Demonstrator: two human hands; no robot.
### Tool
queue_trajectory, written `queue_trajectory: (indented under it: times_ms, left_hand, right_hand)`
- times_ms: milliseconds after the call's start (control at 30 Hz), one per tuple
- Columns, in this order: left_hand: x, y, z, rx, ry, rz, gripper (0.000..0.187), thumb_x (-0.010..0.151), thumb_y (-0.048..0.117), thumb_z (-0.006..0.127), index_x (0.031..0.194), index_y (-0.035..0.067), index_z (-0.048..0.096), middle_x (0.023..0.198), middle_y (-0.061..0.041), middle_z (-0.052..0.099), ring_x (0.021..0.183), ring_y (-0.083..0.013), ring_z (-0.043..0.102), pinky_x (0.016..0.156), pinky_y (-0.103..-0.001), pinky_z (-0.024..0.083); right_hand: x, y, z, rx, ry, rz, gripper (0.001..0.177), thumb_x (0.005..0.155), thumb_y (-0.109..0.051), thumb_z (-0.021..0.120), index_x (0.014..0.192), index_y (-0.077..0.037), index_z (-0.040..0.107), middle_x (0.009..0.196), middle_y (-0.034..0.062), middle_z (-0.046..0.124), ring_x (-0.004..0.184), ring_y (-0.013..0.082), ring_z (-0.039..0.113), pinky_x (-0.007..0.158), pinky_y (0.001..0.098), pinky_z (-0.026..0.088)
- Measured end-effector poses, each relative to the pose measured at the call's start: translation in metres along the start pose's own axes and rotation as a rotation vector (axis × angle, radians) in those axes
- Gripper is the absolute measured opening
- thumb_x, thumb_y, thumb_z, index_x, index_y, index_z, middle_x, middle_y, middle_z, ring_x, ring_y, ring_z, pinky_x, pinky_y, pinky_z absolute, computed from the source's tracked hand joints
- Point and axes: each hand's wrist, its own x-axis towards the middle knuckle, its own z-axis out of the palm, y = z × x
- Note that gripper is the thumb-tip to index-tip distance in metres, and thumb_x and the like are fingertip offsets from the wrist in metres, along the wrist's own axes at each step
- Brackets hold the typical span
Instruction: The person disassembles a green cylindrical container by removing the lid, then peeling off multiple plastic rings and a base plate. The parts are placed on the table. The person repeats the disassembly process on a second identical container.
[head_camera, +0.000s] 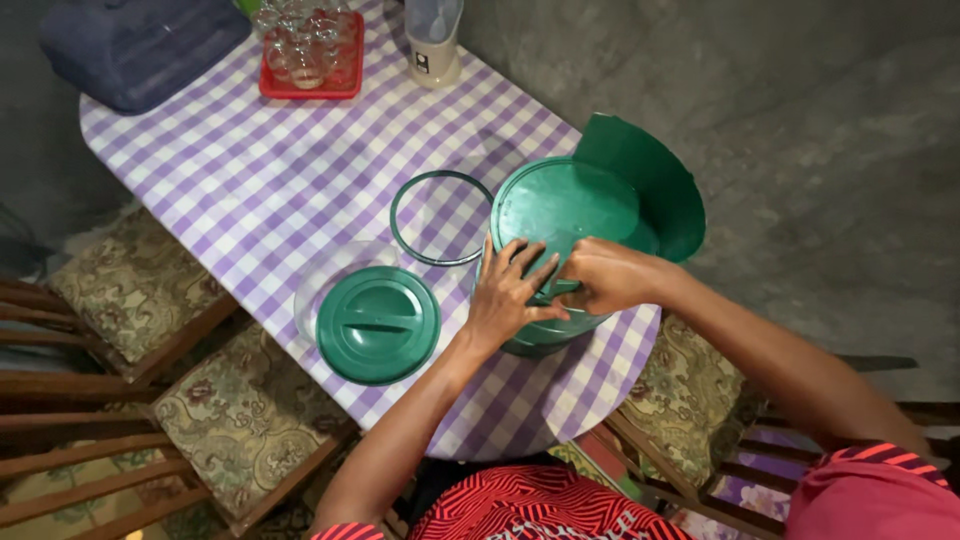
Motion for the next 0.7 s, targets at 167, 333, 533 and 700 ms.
queue_trajectory:
  times_ms: [167,333,533,700]
  left_hand:
    - [0.0008,0.0014,-0.0014,0.001,-0.005,-0.003,0.082,0.074,0.067,0.073,0.135,0.011,0.068,0.14,-0.01,0.061,0.134,-0.0351,0.05,0.119,-0.072,0.027]
    - [0.0019,0.0009,0.0007,0.012,0.004,0.012,0.081,0.075,0.068,0.072,0.132,0.011,0.07,0.14,-0.009,0.06,0.133,-0.0349,0.05,0.118,-0.073,0.027]
    - [0.0006,0.0021,0.0027,0.015,0.01,0.001,0.079,0.075,0.068,0.073,0.131,0.011,0.071,0.14,-0.008,0.061,0.135,-0.0348,0.051,0.119,-0.073,0.028]
    - [-0.0004,0.0039,0.0024,-0.001,0.022,-0.006,0.078,0.077,0.067,0.073,0.129,0.01,0.071,0.139,-0.009,0.062,0.135,-0.0358,0.051,0.118,-0.074,0.026]
  right_hand:
    - [-0.0001,-0.0018,0.0003,-0.008,-0.027,0.029,0.018,0.077,-0.017,0.081,0.078,-0.001,0.074,0.058,0.0214,0.062,0.051,0.0366,0.064,0.047,0.0461,0.046]
    - [-0.0006,-0.0005,-0.0008,0.019,-0.047,0.058,0.019,0.078,-0.017,0.081,0.077,0.0,0.074,0.053,0.0202,0.061,0.046,0.0328,0.062,0.044,0.0442,0.045]
    - [-0.0049,-0.0015,-0.004,0.037,0.069,-0.052,0.019,0.075,-0.016,0.081,0.075,0.001,0.073,0.061,0.0205,0.065,0.054,0.0349,0.066,0.047,0.0441,0.047]
    - [-0.0059,-0.0017,-0.0047,0.019,0.027,0.013,0.018,0.076,-0.017,0.081,0.079,0.0,0.074,0.063,0.02,0.066,0.055,0.0358,0.067,0.049,0.0455,0.048]
